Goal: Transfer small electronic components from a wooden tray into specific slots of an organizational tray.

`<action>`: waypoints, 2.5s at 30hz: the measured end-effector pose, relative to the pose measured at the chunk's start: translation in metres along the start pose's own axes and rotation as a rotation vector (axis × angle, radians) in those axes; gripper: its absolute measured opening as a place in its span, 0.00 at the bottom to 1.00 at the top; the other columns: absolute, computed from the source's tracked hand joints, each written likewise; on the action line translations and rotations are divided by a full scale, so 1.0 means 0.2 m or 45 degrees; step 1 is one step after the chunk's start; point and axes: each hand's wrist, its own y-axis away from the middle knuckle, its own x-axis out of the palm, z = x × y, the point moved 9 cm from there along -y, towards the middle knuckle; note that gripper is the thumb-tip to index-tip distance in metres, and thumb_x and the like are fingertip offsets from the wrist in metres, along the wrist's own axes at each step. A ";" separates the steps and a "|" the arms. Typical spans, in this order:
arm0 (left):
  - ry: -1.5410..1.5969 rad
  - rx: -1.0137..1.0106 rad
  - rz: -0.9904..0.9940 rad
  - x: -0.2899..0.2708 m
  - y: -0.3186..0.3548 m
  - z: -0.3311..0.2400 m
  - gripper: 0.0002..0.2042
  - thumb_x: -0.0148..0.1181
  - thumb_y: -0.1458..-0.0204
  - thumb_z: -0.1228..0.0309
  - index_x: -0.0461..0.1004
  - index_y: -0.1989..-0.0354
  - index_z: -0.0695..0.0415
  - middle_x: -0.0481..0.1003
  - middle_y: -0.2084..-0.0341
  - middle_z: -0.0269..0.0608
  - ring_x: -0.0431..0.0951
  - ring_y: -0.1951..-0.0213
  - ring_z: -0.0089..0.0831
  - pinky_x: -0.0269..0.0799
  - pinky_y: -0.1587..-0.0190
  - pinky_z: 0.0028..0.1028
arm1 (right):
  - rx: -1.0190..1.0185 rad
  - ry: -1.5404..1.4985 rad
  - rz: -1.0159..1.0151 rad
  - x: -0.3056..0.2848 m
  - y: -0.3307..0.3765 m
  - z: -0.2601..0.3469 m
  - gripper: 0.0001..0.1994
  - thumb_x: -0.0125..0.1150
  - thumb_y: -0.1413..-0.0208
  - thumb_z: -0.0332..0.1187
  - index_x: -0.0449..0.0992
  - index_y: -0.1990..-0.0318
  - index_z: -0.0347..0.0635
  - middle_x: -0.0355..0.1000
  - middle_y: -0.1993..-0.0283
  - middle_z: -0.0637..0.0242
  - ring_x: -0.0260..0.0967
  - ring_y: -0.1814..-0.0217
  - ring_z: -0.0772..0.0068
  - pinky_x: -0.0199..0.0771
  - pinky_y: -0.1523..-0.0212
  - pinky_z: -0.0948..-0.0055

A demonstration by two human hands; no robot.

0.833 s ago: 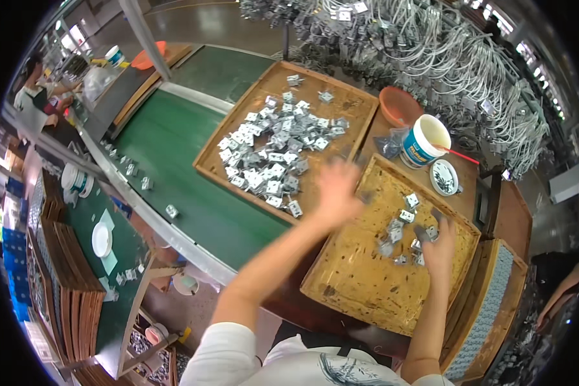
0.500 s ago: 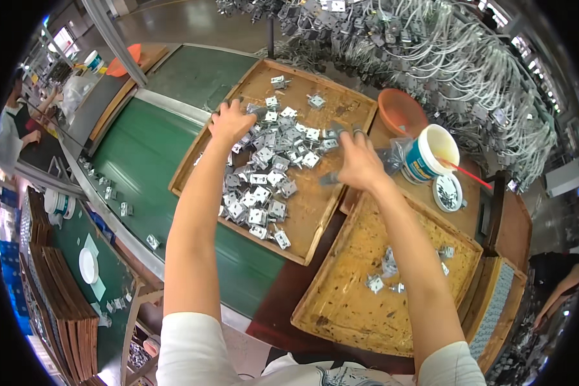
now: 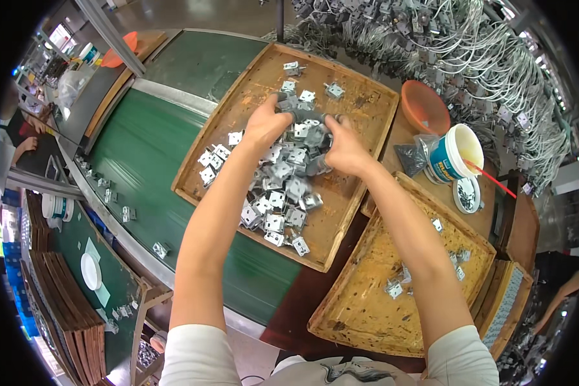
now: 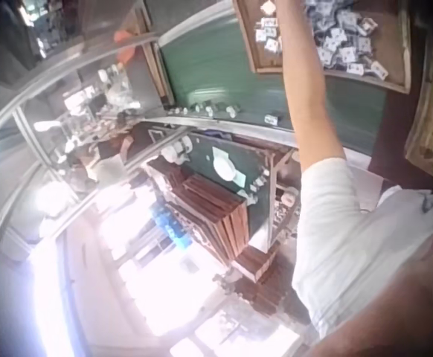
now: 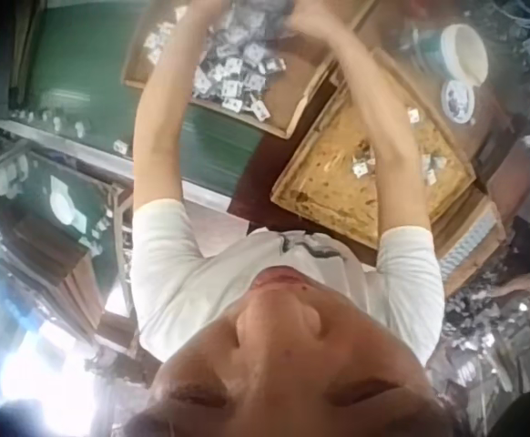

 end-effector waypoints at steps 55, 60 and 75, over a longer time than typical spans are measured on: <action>-0.704 0.173 -0.478 0.13 -0.38 -0.25 0.38 0.65 0.58 0.51 0.62 0.35 0.43 0.54 0.31 0.45 0.55 0.33 0.58 0.59 0.36 0.52 | 0.019 0.448 -0.157 -0.59 0.54 0.14 0.36 0.71 0.57 0.37 0.65 0.37 0.45 0.69 0.45 0.51 0.67 0.42 0.46 0.69 0.43 0.56; -0.625 0.086 -0.160 0.01 -0.82 0.07 0.31 0.51 0.50 0.50 0.63 0.34 0.38 0.65 0.36 0.38 0.56 0.34 0.53 0.48 0.32 0.48 | 0.291 0.570 0.237 -0.20 0.03 0.00 0.43 0.70 0.58 0.33 0.55 0.32 0.48 0.63 0.45 0.42 0.65 0.42 0.38 0.71 0.45 0.53; 0.282 0.111 -0.425 0.28 0.03 0.02 0.21 0.57 0.55 0.69 0.77 0.50 0.60 0.63 0.48 0.57 0.66 0.45 0.53 0.63 0.40 0.38 | 0.491 -0.249 -0.307 0.01 -0.21 -0.21 0.30 0.58 0.64 0.29 0.70 0.45 0.35 0.66 0.43 0.40 0.65 0.40 0.39 0.68 0.40 0.58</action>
